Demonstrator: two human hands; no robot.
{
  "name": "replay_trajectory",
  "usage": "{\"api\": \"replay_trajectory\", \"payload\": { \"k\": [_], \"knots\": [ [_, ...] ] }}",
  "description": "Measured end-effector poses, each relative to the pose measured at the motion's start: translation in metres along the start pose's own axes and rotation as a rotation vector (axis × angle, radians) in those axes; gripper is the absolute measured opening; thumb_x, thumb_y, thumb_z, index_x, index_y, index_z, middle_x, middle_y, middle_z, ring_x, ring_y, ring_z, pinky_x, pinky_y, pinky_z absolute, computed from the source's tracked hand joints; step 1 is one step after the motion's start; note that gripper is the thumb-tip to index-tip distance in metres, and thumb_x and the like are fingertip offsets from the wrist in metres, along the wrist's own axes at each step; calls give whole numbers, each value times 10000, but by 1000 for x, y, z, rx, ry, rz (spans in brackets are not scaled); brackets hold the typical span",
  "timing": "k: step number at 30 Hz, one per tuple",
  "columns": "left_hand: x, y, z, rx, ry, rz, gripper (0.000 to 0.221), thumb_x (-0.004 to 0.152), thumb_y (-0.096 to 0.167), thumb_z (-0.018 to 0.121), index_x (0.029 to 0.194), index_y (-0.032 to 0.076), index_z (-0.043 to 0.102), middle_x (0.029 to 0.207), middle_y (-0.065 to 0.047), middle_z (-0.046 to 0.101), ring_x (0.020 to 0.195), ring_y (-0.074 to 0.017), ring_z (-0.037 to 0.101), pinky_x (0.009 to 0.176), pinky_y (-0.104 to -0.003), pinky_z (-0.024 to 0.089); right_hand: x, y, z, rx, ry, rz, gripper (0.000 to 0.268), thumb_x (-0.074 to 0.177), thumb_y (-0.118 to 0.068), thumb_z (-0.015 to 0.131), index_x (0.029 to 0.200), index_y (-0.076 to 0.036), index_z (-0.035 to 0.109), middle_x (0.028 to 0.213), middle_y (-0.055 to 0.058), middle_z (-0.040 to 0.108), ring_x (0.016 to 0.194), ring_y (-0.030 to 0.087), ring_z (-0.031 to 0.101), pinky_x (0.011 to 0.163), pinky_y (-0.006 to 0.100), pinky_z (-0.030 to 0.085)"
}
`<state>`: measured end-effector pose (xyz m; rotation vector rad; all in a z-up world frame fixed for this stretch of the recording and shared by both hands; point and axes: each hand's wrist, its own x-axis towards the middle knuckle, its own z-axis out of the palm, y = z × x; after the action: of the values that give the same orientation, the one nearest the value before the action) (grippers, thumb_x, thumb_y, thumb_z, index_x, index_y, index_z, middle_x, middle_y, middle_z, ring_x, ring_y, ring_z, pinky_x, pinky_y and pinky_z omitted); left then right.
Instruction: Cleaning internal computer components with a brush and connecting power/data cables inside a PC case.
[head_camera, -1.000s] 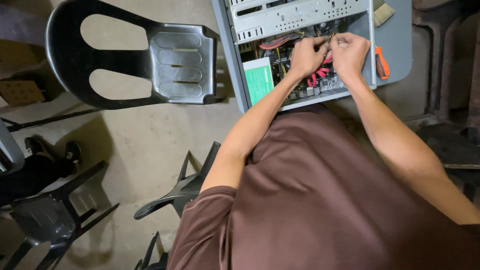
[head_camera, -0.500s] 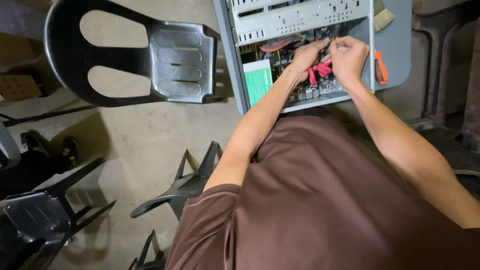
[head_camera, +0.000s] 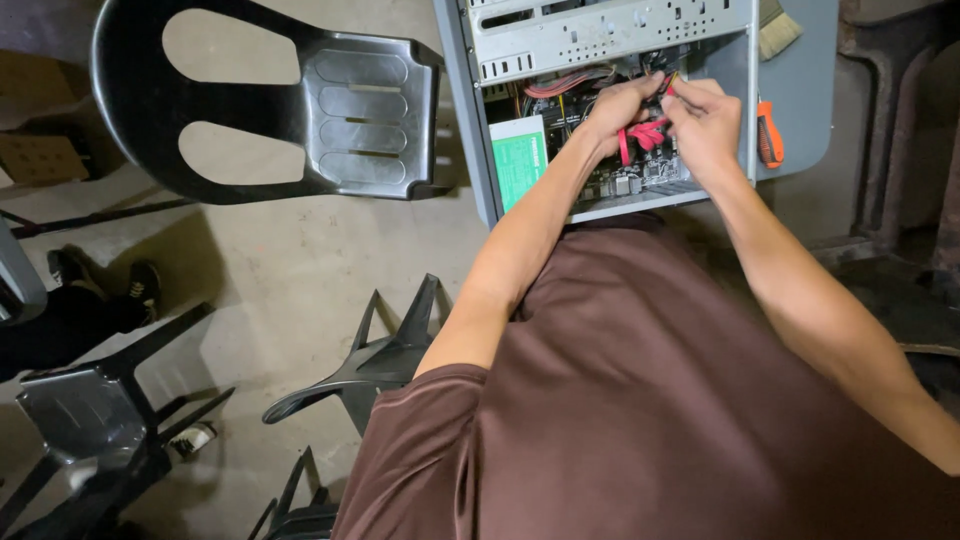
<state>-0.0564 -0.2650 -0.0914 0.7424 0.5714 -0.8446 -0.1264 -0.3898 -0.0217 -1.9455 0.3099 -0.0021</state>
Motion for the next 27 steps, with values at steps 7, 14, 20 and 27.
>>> {"api": "replay_trajectory", "payload": {
  "k": [7, 14, 20, 27],
  "knots": [
    [-15, 13, 8, 266, 40, -11, 559, 972, 276, 730, 1415, -66, 726, 936, -131, 734, 773, -210, 561, 761, -373, 587, -5, -23, -3, 103, -17, 325, 401, 1048, -36, 775, 1442, -21, 699, 1369, 76, 678, 785, 69, 621, 599, 153, 554],
    [-11, 11, 10, 231, 83, 22, 422, 959, 195, 742, 1282, -75, 765, 1420, -297, 753, 1366, -416, 664, 1285, -539, 482, -2, -28, -1, 122, 34, 462, 430, 963, -9, 824, 1382, -56, 741, 1407, 104, 719, 692, 54, 621, 647, 133, 640],
    [-11, 14, 10, 355, 58, 37, 254, 982, 221, 705, 831, 34, 787, 1144, -272, 809, 1174, -390, 724, 1261, -587, 493, -2, -40, 1, 125, 93, 590, 410, 918, -23, 855, 1318, -68, 779, 1470, 153, 737, 682, 52, 723, 651, 136, 678],
    [-13, 18, 14, 331, 118, 17, 229, 944, 209, 742, 778, 53, 722, 1114, -261, 803, 1156, -394, 722, 1233, -593, 507, 0, -40, 4, 154, 134, 610, 333, 888, 1, 872, 1211, -63, 822, 1382, 134, 803, 669, 69, 741, 607, 145, 686]
  ]
}}
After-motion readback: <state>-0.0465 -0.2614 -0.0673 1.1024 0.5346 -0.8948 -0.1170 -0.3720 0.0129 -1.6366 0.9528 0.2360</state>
